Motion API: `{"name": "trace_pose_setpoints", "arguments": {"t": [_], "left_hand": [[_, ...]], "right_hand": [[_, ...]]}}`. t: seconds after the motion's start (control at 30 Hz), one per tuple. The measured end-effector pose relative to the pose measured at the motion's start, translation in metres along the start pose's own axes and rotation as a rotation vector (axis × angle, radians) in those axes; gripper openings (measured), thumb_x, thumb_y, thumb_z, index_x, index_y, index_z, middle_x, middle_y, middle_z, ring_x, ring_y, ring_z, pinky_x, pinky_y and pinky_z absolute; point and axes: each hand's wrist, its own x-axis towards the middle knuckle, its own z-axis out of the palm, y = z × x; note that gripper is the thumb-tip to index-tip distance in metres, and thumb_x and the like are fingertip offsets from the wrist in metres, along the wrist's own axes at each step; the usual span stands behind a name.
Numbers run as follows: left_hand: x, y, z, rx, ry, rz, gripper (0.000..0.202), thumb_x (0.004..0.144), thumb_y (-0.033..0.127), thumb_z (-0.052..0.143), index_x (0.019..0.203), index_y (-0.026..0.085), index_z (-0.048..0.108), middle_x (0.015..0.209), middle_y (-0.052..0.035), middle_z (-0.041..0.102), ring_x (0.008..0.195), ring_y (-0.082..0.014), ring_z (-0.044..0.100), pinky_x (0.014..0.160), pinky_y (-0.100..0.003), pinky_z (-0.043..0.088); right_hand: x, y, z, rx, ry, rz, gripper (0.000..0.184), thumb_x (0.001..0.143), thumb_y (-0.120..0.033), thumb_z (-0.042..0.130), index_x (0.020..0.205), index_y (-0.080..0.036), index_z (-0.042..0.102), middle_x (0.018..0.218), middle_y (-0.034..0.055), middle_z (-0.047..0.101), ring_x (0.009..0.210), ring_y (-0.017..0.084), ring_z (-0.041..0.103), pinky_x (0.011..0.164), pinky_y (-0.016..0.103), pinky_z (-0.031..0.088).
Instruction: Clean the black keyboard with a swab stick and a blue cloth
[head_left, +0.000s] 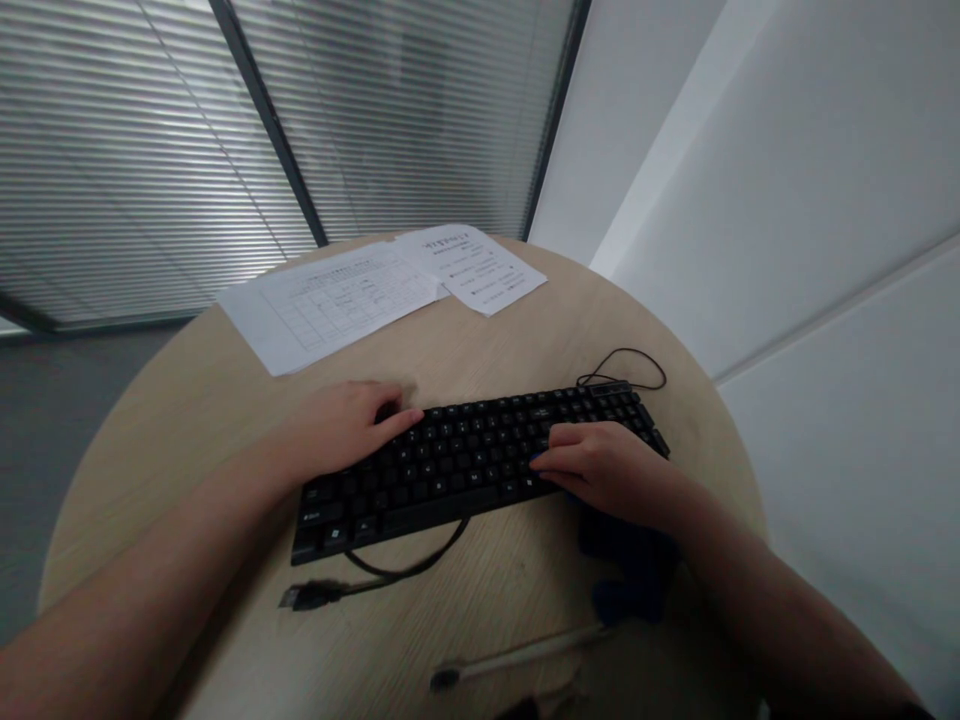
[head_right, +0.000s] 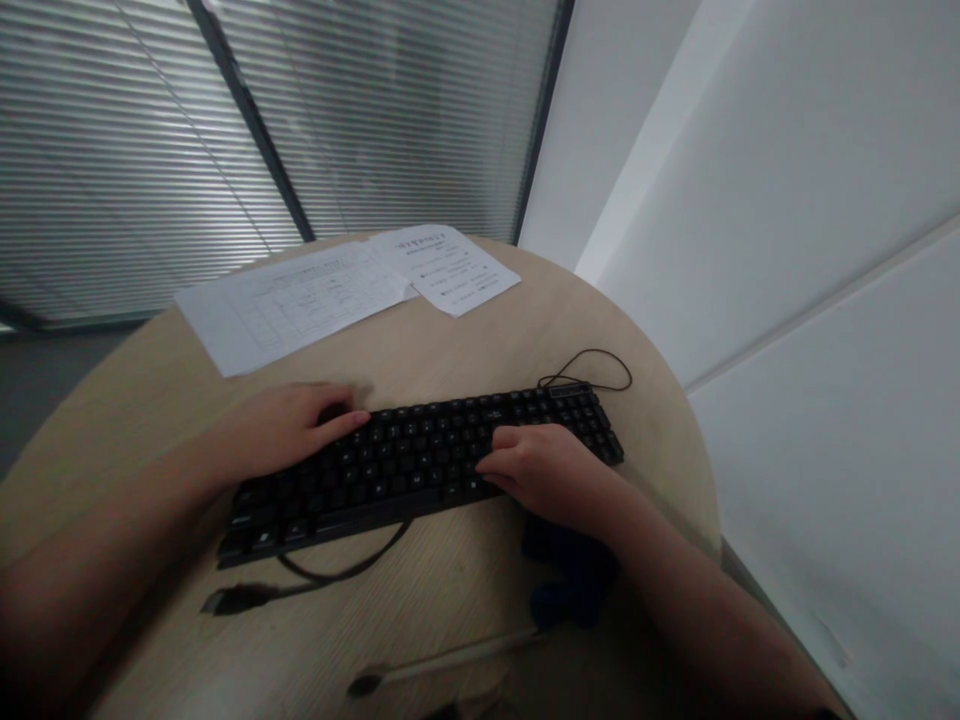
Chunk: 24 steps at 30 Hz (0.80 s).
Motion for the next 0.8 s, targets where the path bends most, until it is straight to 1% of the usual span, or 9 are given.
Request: {"name": "trace_pose_setpoints", "arguments": {"t": [0.17,0.37,0.47,0.57,0.67,0.8], "left_hand": [[0.0,0.0,0.0,-0.029,0.016,0.001,0.048,0.093,0.062,0.039,0.083,0.022,0.065,0.084,-0.0087,0.071,0.075,-0.0247,0.064,0.067,-0.036,0.043],[0.001,-0.002,0.002,-0.042,0.022,-0.007,0.05,0.092,0.064,0.039,0.083,0.023,0.066,0.084,-0.0089,0.072,0.074,-0.0252,0.064,0.066,-0.037,0.043],[0.001,-0.002,0.002,-0.038,0.014,-0.009,0.048,0.093,0.063,0.039,0.083,0.023,0.064,0.085,-0.0091,0.071,0.076,-0.0263,0.064,0.068,-0.037,0.043],[0.001,-0.001,0.001,-0.031,0.008,-0.006,0.047,0.093,0.061,0.038,0.083,0.023,0.064,0.085,-0.0091,0.071,0.077,-0.0267,0.064,0.069,-0.038,0.043],[0.001,-0.001,0.001,-0.029,0.01,-0.008,0.047,0.093,0.061,0.039,0.082,0.023,0.064,0.084,-0.0093,0.07,0.076,-0.0268,0.064,0.068,-0.038,0.042],[0.0,-0.002,0.001,-0.025,0.011,-0.007,0.047,0.093,0.061,0.039,0.082,0.022,0.064,0.084,-0.0095,0.071,0.075,-0.0261,0.063,0.067,-0.037,0.042]], "right_hand": [[-0.004,0.005,-0.006,-0.012,-0.043,0.06,0.023,0.095,-0.02,0.06,0.109,-0.026,0.078,0.093,0.0025,0.071,0.083,0.016,0.066,0.073,0.028,0.046],[-0.014,0.019,-0.016,-0.041,-0.087,0.116,0.023,0.092,-0.019,0.061,0.105,-0.026,0.079,0.096,0.0038,0.074,0.085,0.018,0.068,0.076,0.031,0.049],[-0.013,0.016,-0.015,-0.057,-0.083,0.1,0.023,0.092,-0.018,0.061,0.104,-0.025,0.079,0.096,0.0041,0.074,0.084,0.018,0.068,0.076,0.031,0.049],[-0.008,0.009,-0.011,-0.074,-0.082,0.076,0.022,0.093,-0.018,0.06,0.104,-0.024,0.079,0.095,0.0041,0.073,0.083,0.017,0.067,0.073,0.03,0.048],[-0.006,0.005,-0.009,-0.062,-0.059,0.067,0.022,0.094,-0.019,0.059,0.105,-0.023,0.078,0.095,0.004,0.072,0.084,0.017,0.067,0.074,0.029,0.048],[-0.011,0.006,-0.014,-0.004,0.041,0.048,0.027,0.094,-0.019,0.058,0.117,-0.024,0.072,0.101,0.0044,0.073,0.09,0.018,0.068,0.081,0.031,0.049]]}}
